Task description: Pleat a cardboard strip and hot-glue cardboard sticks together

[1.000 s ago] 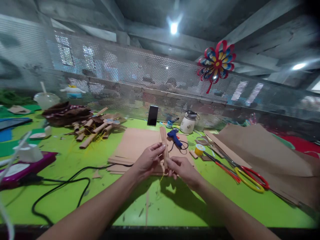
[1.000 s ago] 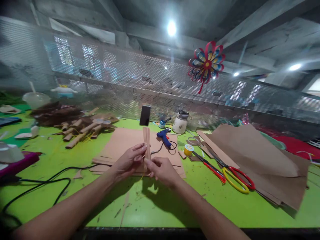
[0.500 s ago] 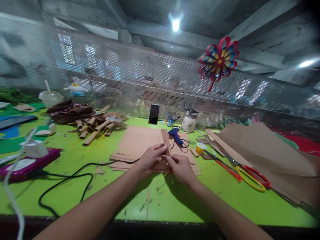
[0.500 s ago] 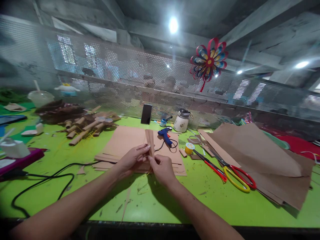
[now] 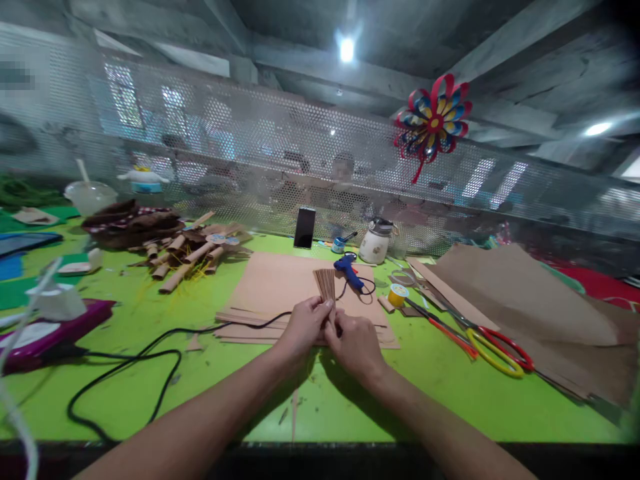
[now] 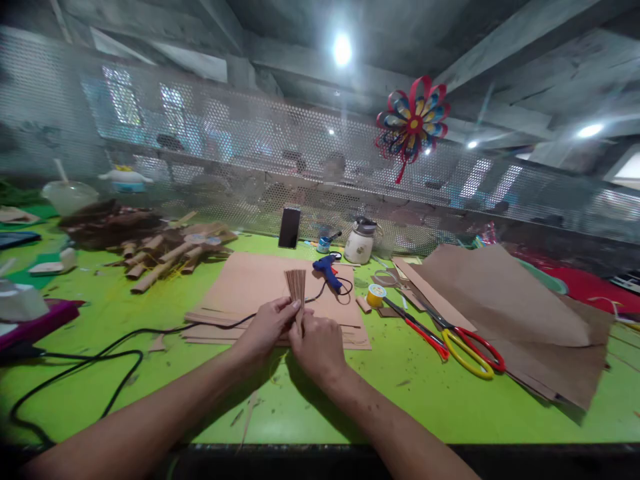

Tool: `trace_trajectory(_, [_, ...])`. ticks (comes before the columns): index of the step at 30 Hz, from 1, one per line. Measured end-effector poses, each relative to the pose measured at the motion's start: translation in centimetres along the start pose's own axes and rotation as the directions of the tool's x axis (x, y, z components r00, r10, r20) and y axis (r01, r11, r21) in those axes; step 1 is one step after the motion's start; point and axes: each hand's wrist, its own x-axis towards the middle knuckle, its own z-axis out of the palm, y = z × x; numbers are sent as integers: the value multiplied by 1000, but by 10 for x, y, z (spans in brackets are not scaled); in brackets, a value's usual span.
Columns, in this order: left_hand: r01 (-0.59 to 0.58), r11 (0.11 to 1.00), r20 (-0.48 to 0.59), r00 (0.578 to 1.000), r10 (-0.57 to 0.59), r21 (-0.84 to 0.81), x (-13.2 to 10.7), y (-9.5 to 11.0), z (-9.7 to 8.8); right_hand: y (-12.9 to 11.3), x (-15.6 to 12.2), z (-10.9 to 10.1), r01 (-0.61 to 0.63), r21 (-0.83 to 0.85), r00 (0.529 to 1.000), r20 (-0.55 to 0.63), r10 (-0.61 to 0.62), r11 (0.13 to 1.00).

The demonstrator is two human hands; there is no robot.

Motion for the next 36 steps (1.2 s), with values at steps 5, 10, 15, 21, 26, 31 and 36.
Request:
trace_trajectory(5, [19, 1000, 6, 1000, -19, 3, -3, 0, 1, -8, -2, 1, -14, -64, 1000, 19, 16, 998])
trace_trajectory(10, [17, 1000, 44, 999, -16, -24, -1, -1, -1, -9, -7, -6, 18, -13, 998, 58, -17, 1000])
trace_trajectory(15, [55, 997, 111, 993, -49, -52, 3, 3, -5, 10, 4, -30, 6, 124, 998, 59, -13, 992])
trace_trajectory(21, [117, 992, 180, 978, -109, -35, 3, 4, -5, 44, 40, -40, -80, 500, 996, 78, 47, 862])
trace_trajectory(26, [148, 987, 319, 940, -123, -54, 4, 1, -6, 44, 40, -27, -228, 845, 964, 266, -11, 484])
trace_trajectory(31, [186, 981, 335, 929, -156, -57, 3, 3, -6, 44, 32, -25, -236, 869, 968, 247, 32, 434])
trace_trajectory(36, [180, 983, 323, 933, -160, -33, 1, 4, -2, 48, 31, -23, -204, 841, 979, 190, 80, 501])
